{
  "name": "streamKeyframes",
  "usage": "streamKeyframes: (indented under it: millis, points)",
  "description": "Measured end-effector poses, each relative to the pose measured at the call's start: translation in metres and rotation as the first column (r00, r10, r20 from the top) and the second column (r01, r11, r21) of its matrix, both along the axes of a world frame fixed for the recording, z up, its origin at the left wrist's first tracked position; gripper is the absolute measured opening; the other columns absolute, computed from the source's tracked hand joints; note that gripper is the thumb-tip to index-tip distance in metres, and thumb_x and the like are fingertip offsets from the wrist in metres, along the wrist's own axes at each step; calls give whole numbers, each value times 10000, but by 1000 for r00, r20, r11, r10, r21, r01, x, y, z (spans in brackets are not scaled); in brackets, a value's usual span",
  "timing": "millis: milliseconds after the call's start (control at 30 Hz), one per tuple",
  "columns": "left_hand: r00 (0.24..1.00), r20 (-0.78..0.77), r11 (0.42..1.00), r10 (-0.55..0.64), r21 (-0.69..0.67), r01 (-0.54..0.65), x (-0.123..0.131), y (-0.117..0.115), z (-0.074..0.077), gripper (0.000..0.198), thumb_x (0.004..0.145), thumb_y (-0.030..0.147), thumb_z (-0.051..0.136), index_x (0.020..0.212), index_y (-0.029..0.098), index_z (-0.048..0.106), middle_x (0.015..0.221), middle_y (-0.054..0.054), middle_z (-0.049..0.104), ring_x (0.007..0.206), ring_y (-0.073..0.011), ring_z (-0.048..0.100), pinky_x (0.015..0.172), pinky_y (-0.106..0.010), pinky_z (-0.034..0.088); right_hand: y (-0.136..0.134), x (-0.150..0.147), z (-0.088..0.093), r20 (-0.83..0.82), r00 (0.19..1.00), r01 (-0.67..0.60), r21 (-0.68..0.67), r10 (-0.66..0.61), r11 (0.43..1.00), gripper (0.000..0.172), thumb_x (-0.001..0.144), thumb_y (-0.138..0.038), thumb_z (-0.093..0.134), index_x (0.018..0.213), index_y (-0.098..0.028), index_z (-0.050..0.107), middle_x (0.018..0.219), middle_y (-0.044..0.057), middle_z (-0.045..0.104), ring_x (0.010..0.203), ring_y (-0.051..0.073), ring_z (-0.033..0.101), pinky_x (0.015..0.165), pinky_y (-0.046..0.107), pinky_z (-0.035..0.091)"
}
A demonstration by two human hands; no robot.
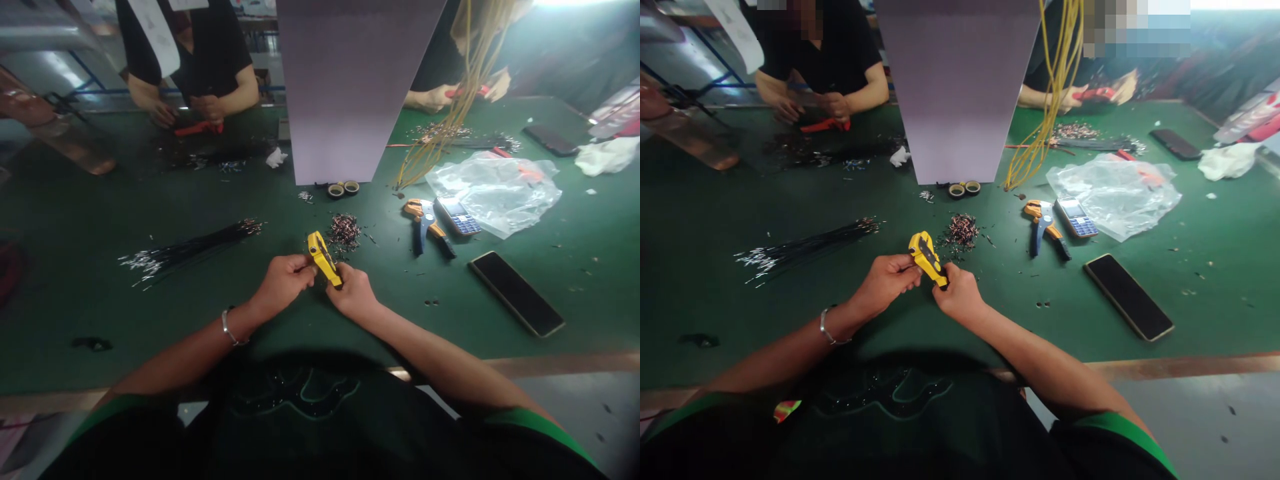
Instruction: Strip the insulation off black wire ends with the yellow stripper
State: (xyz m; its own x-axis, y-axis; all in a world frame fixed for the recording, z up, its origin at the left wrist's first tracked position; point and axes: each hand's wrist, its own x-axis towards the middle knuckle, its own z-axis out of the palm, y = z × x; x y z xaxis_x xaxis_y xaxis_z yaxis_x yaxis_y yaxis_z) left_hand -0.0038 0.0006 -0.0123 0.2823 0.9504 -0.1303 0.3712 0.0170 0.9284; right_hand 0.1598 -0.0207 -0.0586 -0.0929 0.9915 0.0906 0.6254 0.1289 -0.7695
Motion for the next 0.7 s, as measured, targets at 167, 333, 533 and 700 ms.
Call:
streamKeyframes:
  millis: [167,333,533,700]
  points:
    - [993,97,994,65,-95,-56,-1,2,-2,101,751,201,600,726,148,682,531,32,572,440,-50,451,423,-175,351,3,0,1,-45,998,33,-10,-34,999,108,645,-231,490,612,-233,387,533,-11,498,490,139,451,506,266,333]
    - [974,89,966,208,-173,-190,0,4,4,117,703,168,651,795,130,713,486,30,575,401,-56,446,384,-182,326,7,5,-2,-148,986,59,-93,-73,994,36,622,-237,498,635,-207,484,564,-12,518,517,135,460,512,260,345]
    - [957,67,953,283,-128,-273,-7,8,10,116,717,200,656,779,126,720,490,20,580,408,-54,448,388,-179,325,9,16,5,-437,898,-101,-310,-47,945,225,581,-243,514,786,-170,573,552,-43,510,450,119,446,475,262,355]
    - [961,45,961,273,38,-274,-22,14,15,131,727,218,658,794,134,733,535,13,608,464,-61,484,433,-181,364,7,23,20,-617,784,-352,-352,68,867,360,544,-172,589,902,-138,612,682,-1,622,600,154,561,606,296,432]
